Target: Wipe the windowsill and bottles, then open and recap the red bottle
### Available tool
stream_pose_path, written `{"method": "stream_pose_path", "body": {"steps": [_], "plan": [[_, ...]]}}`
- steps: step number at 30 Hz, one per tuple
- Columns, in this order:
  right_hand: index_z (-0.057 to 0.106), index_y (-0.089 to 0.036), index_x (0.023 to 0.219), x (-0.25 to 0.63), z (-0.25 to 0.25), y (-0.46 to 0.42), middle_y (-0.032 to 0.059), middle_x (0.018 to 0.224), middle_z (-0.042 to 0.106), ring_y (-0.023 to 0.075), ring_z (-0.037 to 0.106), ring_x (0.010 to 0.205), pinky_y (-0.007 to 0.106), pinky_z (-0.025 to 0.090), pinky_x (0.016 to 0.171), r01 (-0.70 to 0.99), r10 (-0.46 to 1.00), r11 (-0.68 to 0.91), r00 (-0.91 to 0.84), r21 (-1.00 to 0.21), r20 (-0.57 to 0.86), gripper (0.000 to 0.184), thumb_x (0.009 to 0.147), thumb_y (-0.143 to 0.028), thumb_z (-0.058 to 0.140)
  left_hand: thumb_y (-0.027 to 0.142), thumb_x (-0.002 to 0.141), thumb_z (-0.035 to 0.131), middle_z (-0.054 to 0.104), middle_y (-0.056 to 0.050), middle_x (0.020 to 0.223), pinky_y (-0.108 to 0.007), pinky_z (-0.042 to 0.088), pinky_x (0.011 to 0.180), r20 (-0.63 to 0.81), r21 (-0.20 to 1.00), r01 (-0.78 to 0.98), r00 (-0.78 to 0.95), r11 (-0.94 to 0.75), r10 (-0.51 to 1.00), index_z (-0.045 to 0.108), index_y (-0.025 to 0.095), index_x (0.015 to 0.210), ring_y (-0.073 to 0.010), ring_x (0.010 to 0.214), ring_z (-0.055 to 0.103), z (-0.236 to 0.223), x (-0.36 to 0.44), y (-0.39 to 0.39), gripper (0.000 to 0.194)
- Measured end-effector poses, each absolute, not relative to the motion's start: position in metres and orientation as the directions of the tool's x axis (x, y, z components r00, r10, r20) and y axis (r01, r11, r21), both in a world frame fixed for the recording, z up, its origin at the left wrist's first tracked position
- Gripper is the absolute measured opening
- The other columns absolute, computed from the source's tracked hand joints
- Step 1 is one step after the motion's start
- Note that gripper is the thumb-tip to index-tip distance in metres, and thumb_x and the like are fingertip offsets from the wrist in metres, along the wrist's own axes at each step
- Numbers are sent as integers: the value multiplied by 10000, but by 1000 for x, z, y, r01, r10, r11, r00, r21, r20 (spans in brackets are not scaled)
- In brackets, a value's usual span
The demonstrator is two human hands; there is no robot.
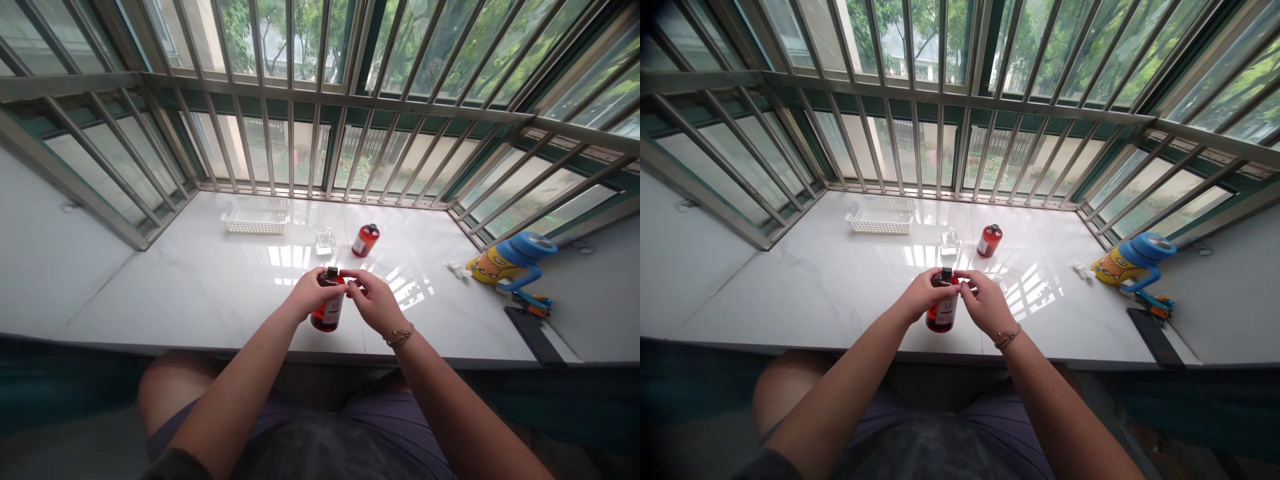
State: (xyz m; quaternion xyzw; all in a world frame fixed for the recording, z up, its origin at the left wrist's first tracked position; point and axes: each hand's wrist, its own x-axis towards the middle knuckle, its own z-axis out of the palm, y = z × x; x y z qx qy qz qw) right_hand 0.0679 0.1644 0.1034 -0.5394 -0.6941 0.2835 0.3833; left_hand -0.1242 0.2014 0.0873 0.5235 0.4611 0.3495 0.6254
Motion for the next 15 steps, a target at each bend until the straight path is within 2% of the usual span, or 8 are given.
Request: {"method": "stream_pose_path", "body": {"steps": [6,11,15], "plan": [[724,-254,1255,66,99,162,65,1184,752,179,724,891,345,631,772,508,969,248,-132,-825,209,297,1020,-315,553,393,713,954,776,-121,1075,-401,574,865,-207,956,-114,387,269,899,725,166,1131,-286,984,743,73,-124,201,527],[726,-269,1257,65,98,157,65,1216,733,177,705,887,344,647,757,476,965,261,-136,-840,223,288,1014,-335,587,348,734,931,774,-119,1064,-429,559,946,-167,899,-273,509,342,845,752,152,1115,-288,1011,742,72,-126,199,464],[727,-271,1250,65,101,151,62,1188,731,172,704,869,341,650,758,450,963,268,-137,-852,231,276,1011,-340,608,344,728,928,778,-107,1023,-414,550,923,-149,870,-308,580,385,801,762,157,1109,-278,967,741,72,-128,197,456]]}}
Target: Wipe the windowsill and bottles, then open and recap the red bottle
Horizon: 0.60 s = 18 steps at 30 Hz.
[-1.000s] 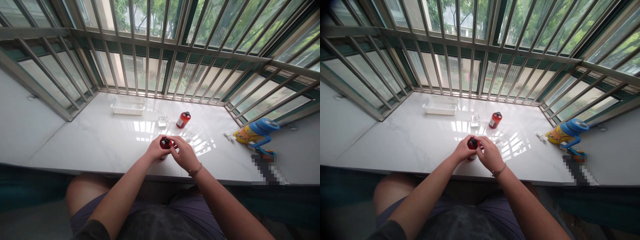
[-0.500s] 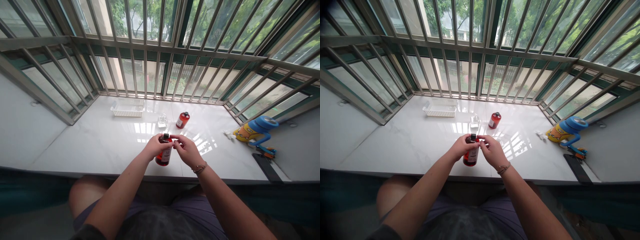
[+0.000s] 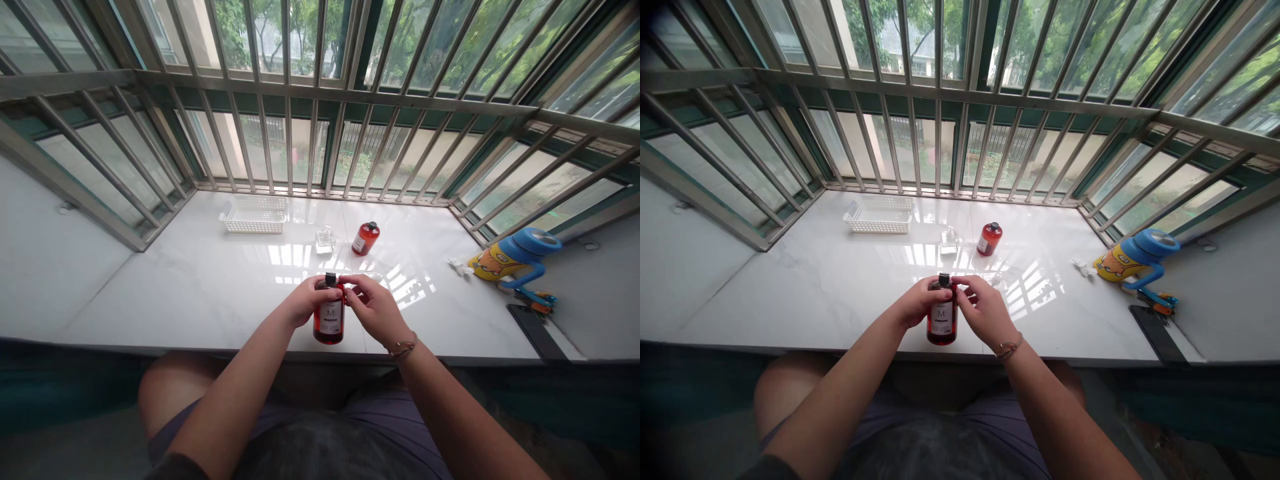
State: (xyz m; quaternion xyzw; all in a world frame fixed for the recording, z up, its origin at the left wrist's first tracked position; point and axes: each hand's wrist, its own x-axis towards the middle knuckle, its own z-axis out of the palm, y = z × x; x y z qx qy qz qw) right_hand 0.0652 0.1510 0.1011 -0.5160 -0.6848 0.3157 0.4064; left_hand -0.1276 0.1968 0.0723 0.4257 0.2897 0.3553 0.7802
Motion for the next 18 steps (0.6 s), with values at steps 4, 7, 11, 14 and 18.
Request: {"method": "stream_pose_path", "body": {"steps": [4,7,11,14,18], "plan": [[721,-282,1260,69,103,146,55,1196,731,174,713,895,335,646,769,448,958,284,-159,-848,237,278,1010,-327,607,343,712,936,778,-109,1017,-402,537,908,-158,877,-289,578,383,800,764,156,1105,-278,964,733,70,-128,196,467],[722,-277,1235,80,99,147,61,1199,736,191,719,941,339,639,776,506,952,306,-144,-806,271,259,1020,-329,585,340,697,941,772,-112,1055,-398,534,904,-196,882,-259,555,392,808,754,161,1123,-275,983,726,68,-127,195,498],[718,-233,1213,109,74,161,106,1207,735,266,682,1113,463,577,1000,750,900,345,-93,-564,426,261,1030,-311,548,343,689,952,761,-122,1131,-427,546,934,-207,915,-198,518,352,830,711,181,1177,-279,1023,720,68,-126,191,568],[685,-174,1299,132,52,176,194,1337,671,364,594,1270,572,483,1096,918,887,222,-49,-329,460,362,1004,-366,596,355,664,971,754,-95,1128,-435,558,945,-187,972,-39,473,232,861,678,214,1225,-279,1021,719,71,-124,186,648],[627,-132,1340,138,48,180,239,1393,616,381,557,1295,557,483,1057,952,903,159,-33,-261,429,439,1019,-428,582,409,664,961,739,-55,1136,-432,560,974,-118,985,165,398,55,910,658,252,1261,-272,1028,715,71,-119,179,688]]}}
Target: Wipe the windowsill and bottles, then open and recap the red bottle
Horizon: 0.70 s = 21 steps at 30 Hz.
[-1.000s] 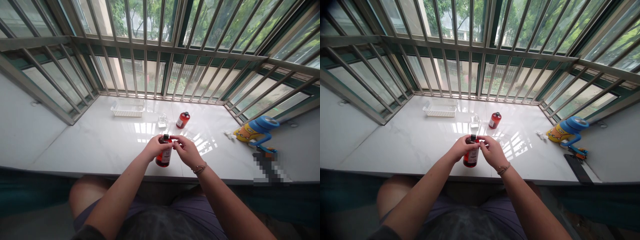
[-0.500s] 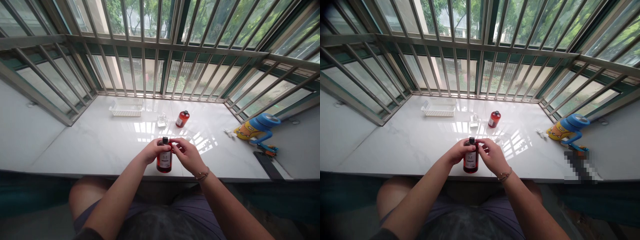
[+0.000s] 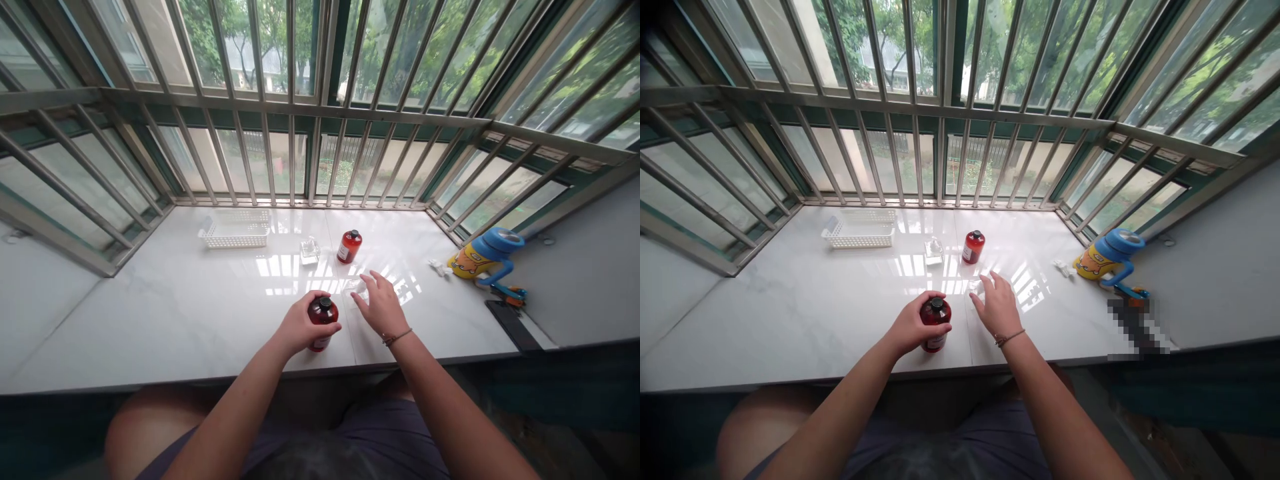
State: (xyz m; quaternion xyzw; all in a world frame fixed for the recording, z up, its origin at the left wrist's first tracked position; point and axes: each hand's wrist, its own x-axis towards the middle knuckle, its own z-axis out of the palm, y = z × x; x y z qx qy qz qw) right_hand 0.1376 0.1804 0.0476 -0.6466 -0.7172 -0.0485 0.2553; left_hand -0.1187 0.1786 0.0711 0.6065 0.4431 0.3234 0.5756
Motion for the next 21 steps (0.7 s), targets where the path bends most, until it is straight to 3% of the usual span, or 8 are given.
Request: {"method": "stream_pose_path", "body": {"steps": [2,5,8,12,17,21], "plan": [[665,-156,1169,125,61,173,184,1200,691,317,614,1154,471,495,997,932,899,220,-79,-288,430,320,1076,-398,476,423,674,949,730,-51,1175,-429,550,1008,-56,976,216,364,-26,930,652,260,1272,-272,1074,703,69,-115,176,688],[625,-211,930,94,86,157,72,862,681,228,630,822,351,475,772,908,935,246,-131,-339,328,353,1104,-439,420,378,673,937,718,-54,1250,-413,540,1029,40,961,243,337,-128,941,643,261,1284,-270,1125,691,60,-108,173,687],[607,-216,975,64,104,148,52,865,702,219,658,785,320,430,687,918,969,222,-169,-328,183,325,1045,-530,562,291,682,894,727,-48,1243,-393,547,997,85,948,265,318,-175,944,652,257,1260,-267,1106,697,50,-100,171,628],[606,-185,1053,46,111,151,72,872,730,236,697,797,321,414,671,950,981,192,-187,-247,43,258,1060,-441,574,232,696,832,736,-54,1231,-390,547,987,116,936,292,264,-194,958,646,252,1254,-275,1103,701,38,-96,169,589],[606,-184,1024,53,105,159,67,934,725,218,680,858,312,441,736,891,933,356,-355,-280,56,137,1050,-318,593,260,660,868,746,-44,1183,-379,553,928,80,938,307,261,-161,962,633,242,1262,-267,1034,706,36,-98,166,646],[614,-177,1014,64,98,169,72,922,705,219,640,853,332,463,763,811,859,508,-503,-289,100,90,1029,-266,618,239,646,862,754,-16,1090,-346,545,844,46,944,302,271,-130,961,660,241,1177,-245,953,699,38,-99,165,568]]}}
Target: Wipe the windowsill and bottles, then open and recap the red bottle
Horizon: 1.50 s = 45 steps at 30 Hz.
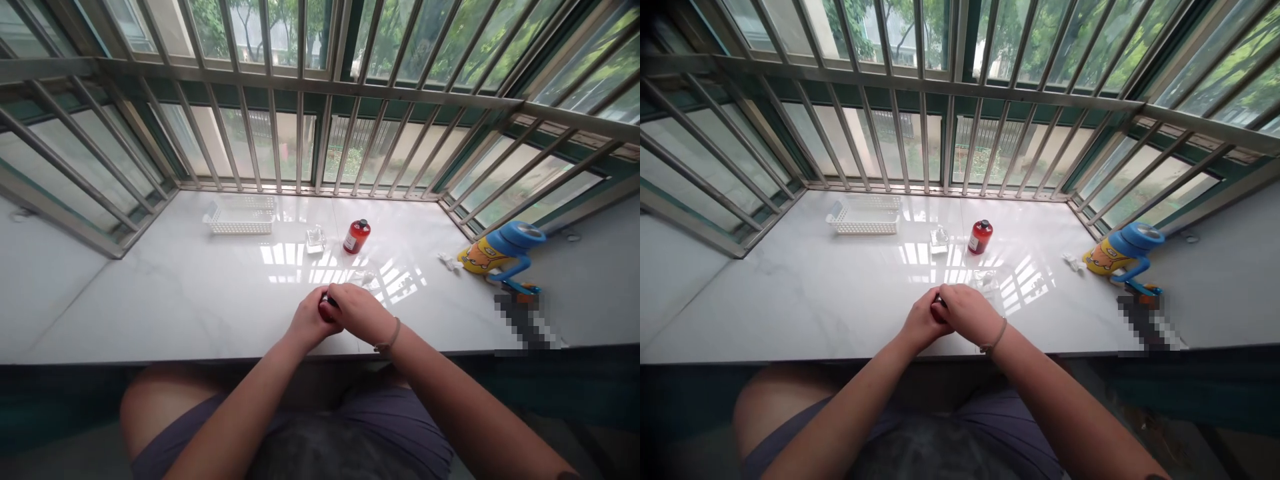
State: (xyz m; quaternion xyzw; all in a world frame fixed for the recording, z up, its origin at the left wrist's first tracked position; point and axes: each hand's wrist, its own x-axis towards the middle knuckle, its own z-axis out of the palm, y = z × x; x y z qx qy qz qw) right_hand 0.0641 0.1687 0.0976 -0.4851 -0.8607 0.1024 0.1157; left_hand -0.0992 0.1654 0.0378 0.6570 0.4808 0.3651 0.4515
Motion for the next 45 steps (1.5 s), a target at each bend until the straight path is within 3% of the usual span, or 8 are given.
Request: {"method": "stream_pose_path", "body": {"steps": [5,9,14,18,22,32,39,45], "plan": [[632,-176,1006,73,103,180,76,952,698,227,593,888,349,488,790,658,707,691,-701,-299,90,11,998,-169,635,231,647,840,751,-12,1030,-330,537,789,42,948,290,286,-128,957,659,235,1114,-236,908,695,37,-101,167,500],[651,-188,1110,77,121,184,77,1036,695,222,592,916,354,499,816,596,633,747,-773,-295,43,159,980,-111,602,290,662,874,752,-17,1034,-329,552,794,56,958,251,308,-138,950,668,242,1129,-236,911,698,37,-104,169,513],[656,-204,1183,79,138,183,66,1085,685,204,646,904,333,500,786,656,685,682,-728,-323,-34,230,963,-141,625,326,688,877,747,-13,1056,-325,547,811,93,955,240,321,-176,942,660,245,1178,-223,913,689,35,-106,169,542],[670,-159,1079,70,136,179,88,996,704,227,670,841,330,472,710,759,753,629,-649,-166,-112,113,1004,-240,644,338,689,878,744,-16,1047,-321,537,797,77,956,245,328,-163,942,640,242,1186,-222,902,685,34,-106,169,559],[665,-125,1071,52,132,173,147,955,716,281,698,842,350,463,676,792,788,610,-606,3,-105,242,1063,-348,571,251,664,851,741,-4,996,-302,507,742,40,954,267,329,-133,944,639,234,1098,-217,870,671,34,-108,169,484],[662,-118,1001,13,122,159,153,849,717,290,734,720,338,426,559,936,943,326,-312,131,-118,218,957,-26,469,315,734,838,703,-24,964,-334,498,783,95,947,278,234,-160,968,617,239,1037,-234,879,655,31,-100,165,383],[701,-161,1050,44,133,176,122,921,743,271,722,801,335,435,640,804,808,587,-576,95,-124,295,1042,-425,570,264,635,877,719,-4,944,-308,506,718,20,940,317,315,-125,949,612,224,1004,-236,872,671,36,-107,169,456],[747,-125,1022,53,131,185,162,942,752,274,711,816,358,447,662,721,725,686,-665,100,-179,388,1086,-372,454,253,641,866,741,-13,990,-322,532,771,64,941,299,309,-161,949,627,224,1048,-242,898,692,34,-102,168,473]]}}
